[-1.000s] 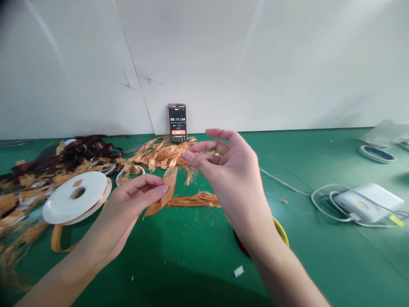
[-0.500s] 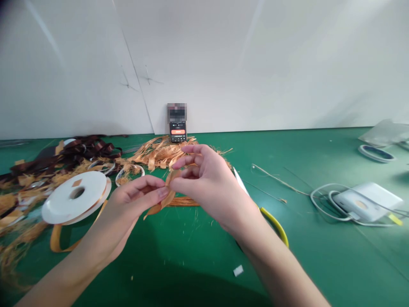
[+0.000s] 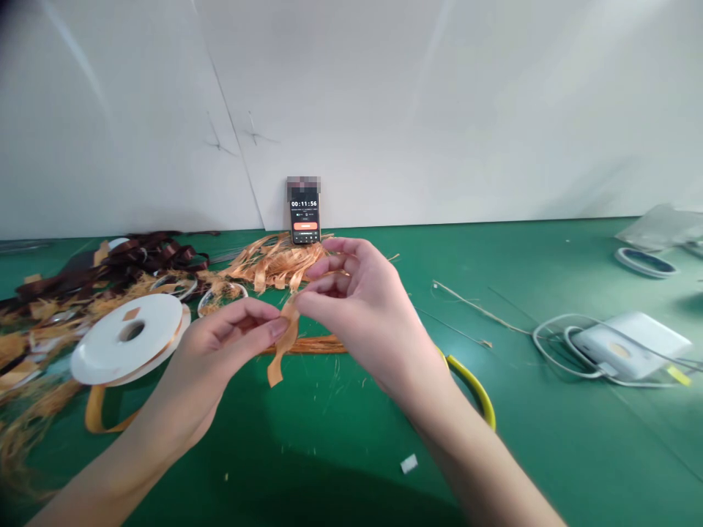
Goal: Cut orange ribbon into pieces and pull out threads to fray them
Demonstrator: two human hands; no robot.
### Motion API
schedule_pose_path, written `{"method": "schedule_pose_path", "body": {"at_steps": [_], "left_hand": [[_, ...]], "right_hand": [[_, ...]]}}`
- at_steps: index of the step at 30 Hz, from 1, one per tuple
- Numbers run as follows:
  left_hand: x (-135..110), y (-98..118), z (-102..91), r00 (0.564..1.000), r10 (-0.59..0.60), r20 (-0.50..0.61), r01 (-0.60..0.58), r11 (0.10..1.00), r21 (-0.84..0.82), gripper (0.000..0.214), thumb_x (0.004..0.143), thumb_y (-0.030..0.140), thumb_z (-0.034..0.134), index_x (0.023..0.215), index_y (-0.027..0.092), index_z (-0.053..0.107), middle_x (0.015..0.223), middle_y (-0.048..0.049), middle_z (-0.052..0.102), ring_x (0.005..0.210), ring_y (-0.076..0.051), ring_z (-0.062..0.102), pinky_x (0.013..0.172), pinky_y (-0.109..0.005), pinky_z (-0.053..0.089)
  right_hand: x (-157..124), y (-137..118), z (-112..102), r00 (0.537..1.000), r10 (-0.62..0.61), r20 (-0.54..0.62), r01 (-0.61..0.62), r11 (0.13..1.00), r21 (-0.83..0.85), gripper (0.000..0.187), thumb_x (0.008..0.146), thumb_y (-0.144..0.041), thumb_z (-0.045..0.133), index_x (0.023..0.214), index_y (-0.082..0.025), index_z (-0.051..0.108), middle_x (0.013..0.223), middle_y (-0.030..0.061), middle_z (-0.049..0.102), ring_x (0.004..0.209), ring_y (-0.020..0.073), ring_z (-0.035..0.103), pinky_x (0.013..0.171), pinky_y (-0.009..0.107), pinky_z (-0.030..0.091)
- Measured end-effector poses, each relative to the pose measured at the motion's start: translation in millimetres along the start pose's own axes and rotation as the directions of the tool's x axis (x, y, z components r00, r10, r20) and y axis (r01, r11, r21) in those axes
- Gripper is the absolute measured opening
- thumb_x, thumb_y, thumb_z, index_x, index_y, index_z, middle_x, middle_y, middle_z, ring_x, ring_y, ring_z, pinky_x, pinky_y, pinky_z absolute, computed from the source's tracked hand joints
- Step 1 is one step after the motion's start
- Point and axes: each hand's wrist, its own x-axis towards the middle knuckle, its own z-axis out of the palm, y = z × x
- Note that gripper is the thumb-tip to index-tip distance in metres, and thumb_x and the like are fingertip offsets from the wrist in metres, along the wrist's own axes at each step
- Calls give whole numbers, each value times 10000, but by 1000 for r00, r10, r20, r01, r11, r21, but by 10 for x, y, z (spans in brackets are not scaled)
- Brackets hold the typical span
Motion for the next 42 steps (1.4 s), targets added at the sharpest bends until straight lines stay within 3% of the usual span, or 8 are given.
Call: {"method": "schedule_pose_path", "body": {"at_steps": [8, 15, 28, 34, 42], "left_hand": [[9, -26, -13, 999, 31, -35, -32, 999, -43, 85, 758, 295, 725, 736, 224, 685, 709, 51, 645, 687, -58, 588, 639, -120, 465], [17, -20, -8, 999, 37, -39, -40, 997, -66, 78, 763, 285, 724, 747, 221, 682, 727, 47, 657, 730, -66, 616, 664, -120, 477], [16, -16, -27, 999, 28, -47, -32, 996, -80, 89, 761, 301, 726, 751, 226, 679, 746, 47, 667, 743, -68, 623, 670, -124, 480], [29, -19, -16, 998, 24, -58, -28, 997, -76, 87, 758, 287, 727, 752, 218, 676, 742, 47, 658, 736, -66, 612, 674, -127, 475], [3, -10, -16, 999, 16, -31, -18, 998, -62, 89, 766, 288, 714, 755, 213, 667, 756, 37, 645, 750, -84, 600, 680, -158, 471]], "right_hand": [[17, -21, -14, 977, -120, -176, 107, 991, -78, 419, 655, -182, 756, 1019, -186, 550, 927, 59, 657, 840, 191, 666, 749, 321, 564], [10, -7, -31, 999, 35, 22, -33, 998, -57, 504, 599, -237, 813, 1026, -215, 546, 944, 52, 683, 765, 188, 692, 708, 336, 583], [-11, -34, -14, 1000, 1, -15, -2, 1000, -22, 547, 617, -230, 821, 1079, -156, 537, 939, 71, 721, 784, 187, 707, 705, 302, 569], [-7, -26, -33, 996, -14, 84, 16, 1000, -18, 348, 704, -227, 762, 1000, -178, 588, 835, 33, 749, 820, 164, 707, 759, 283, 556], [4, 1, -77, 995, -69, 77, 73, 996, -54, 329, 689, -308, 784, 959, -184, 644, 820, 36, 740, 794, 183, 700, 766, 326, 550]]}}
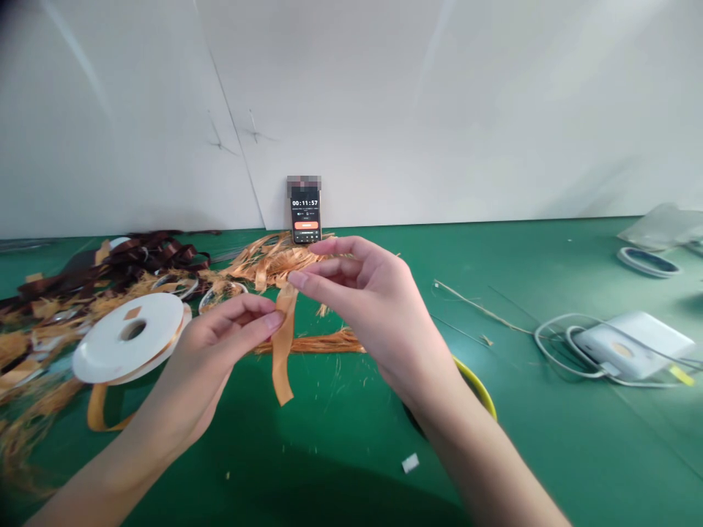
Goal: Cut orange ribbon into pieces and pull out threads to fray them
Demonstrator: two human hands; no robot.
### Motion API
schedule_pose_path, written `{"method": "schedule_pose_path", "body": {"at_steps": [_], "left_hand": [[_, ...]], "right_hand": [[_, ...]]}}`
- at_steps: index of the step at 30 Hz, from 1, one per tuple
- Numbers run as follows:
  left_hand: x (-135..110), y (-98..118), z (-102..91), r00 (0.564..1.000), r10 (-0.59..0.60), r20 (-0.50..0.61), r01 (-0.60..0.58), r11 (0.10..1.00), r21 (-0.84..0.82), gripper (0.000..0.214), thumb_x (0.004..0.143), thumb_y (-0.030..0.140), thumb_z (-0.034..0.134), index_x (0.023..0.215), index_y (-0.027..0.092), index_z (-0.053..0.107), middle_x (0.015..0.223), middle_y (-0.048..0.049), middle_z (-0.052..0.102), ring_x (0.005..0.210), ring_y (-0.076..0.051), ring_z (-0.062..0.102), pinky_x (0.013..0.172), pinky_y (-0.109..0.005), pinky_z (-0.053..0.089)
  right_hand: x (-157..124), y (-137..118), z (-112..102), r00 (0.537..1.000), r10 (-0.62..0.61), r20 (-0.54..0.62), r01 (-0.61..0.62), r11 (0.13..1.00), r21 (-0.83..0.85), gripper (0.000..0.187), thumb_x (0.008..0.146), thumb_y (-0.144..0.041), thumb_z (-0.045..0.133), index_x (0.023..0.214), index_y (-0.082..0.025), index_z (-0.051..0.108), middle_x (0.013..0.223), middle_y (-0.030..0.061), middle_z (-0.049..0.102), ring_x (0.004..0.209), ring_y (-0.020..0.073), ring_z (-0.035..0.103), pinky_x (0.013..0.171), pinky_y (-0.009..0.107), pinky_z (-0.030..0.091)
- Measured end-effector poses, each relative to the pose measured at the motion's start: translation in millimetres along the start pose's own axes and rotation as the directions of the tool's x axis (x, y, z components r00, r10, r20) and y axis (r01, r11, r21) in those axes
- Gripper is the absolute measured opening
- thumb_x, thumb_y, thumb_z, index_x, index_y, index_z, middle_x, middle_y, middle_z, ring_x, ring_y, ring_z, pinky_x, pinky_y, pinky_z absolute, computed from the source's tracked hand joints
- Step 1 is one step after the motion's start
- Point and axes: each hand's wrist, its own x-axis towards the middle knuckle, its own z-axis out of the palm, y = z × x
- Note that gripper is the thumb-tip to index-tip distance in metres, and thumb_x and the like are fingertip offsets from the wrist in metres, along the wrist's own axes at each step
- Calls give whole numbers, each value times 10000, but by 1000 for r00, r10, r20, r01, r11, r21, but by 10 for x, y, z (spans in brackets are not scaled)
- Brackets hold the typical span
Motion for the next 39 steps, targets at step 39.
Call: {"method": "schedule_pose_path", "body": {"at_steps": [39], "left_hand": [[-5, 5, 23, 1000, 8, 5, -8, 997, 77, 107, 760, 310, 714, 743, 216, 667, 750, 30, 640, 736, -96, 596, 683, -175, 475]], "right_hand": [[12, -10, 3, 998, 38, -54, -36, 999, 37, 388, 650, -329, 813, 898, -213, 539, 758, 14, 710, 752, 186, 676, 747, 348, 529]]}}
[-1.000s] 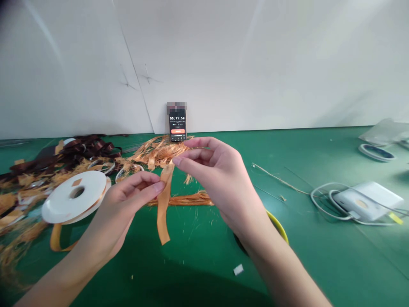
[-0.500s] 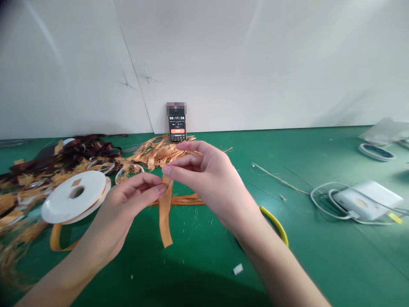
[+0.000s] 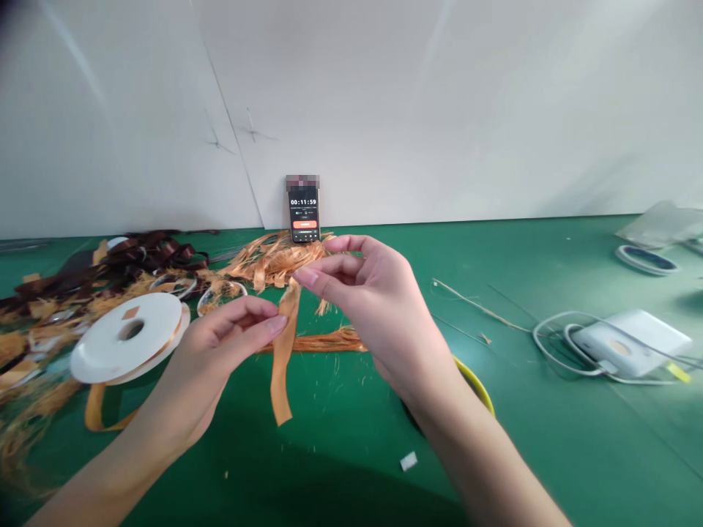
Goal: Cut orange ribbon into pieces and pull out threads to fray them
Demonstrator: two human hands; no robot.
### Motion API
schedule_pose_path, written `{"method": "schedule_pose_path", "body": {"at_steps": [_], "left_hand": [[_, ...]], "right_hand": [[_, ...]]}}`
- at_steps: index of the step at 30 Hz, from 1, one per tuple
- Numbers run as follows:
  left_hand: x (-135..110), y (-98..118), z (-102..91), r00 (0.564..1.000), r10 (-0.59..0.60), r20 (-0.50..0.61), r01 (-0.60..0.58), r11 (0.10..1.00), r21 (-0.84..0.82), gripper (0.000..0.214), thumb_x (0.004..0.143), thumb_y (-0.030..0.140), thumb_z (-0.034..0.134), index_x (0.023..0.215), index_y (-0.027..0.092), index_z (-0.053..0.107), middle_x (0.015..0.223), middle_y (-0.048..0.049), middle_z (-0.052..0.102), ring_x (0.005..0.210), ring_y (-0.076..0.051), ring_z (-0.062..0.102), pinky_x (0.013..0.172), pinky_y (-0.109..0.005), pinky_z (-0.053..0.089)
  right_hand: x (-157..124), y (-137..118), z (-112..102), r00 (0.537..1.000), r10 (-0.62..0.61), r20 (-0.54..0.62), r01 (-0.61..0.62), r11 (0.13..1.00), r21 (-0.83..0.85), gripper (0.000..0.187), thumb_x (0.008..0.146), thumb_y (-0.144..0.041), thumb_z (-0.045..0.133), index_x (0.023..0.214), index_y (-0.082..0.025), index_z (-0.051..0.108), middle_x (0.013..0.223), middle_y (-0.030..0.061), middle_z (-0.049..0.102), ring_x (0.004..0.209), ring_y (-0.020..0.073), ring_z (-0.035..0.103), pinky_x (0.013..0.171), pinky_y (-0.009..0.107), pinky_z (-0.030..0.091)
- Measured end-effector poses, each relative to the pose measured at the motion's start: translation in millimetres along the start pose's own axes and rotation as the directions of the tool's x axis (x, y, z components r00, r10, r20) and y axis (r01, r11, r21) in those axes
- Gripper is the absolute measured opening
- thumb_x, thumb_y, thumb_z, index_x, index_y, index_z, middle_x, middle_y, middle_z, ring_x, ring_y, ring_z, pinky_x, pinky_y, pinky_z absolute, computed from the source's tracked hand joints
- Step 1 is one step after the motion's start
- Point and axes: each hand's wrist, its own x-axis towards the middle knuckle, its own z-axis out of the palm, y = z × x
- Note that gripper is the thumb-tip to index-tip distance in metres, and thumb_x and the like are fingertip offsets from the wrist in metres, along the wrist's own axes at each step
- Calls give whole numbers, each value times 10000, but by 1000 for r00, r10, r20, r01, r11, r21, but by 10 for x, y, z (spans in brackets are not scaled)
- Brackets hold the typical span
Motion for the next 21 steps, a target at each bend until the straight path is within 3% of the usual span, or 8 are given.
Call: {"method": "schedule_pose_path", "body": {"at_steps": [8, 17, 21], "left_hand": [[13, -31, -14, 1000, 1, 1, -1, 1000, 12, 109, 750, 321, 718, 748, 221, 674, 750, 26, 649, 733, -105, 603, 673, -185, 478], [12, -38, -13, 1000, 6, 25, -10, 987, 162, 121, 781, 354, 681, 789, 234, 667, 761, 24, 656, 726, -120, 602, 664, -214, 467], [46, -58, -12, 997, 73, 34, -80, 955, 286, 120, 805, 350, 653, 800, 231, 663, 796, 18, 660, 766, -130, 602, 706, -232, 460]], "right_hand": [[2, 4, -2, 998, -37, -49, 37, 999, -9, 323, 685, -302, 772, 834, -230, 495, 745, 8, 670, 773, 189, 662, 749, 358, 511], [0, 0, -16, 997, -67, 26, 59, 970, 236, 327, 742, -153, 734, 759, -234, 417, 641, -60, 609, 913, 169, 694, 846, 299, 535], [-7, -24, -5, 992, -105, 70, 80, 951, 299, 324, 775, -80, 677, 754, -234, 393, 620, -78, 604, 751, 109, 699, 721, 228, 555]]}}
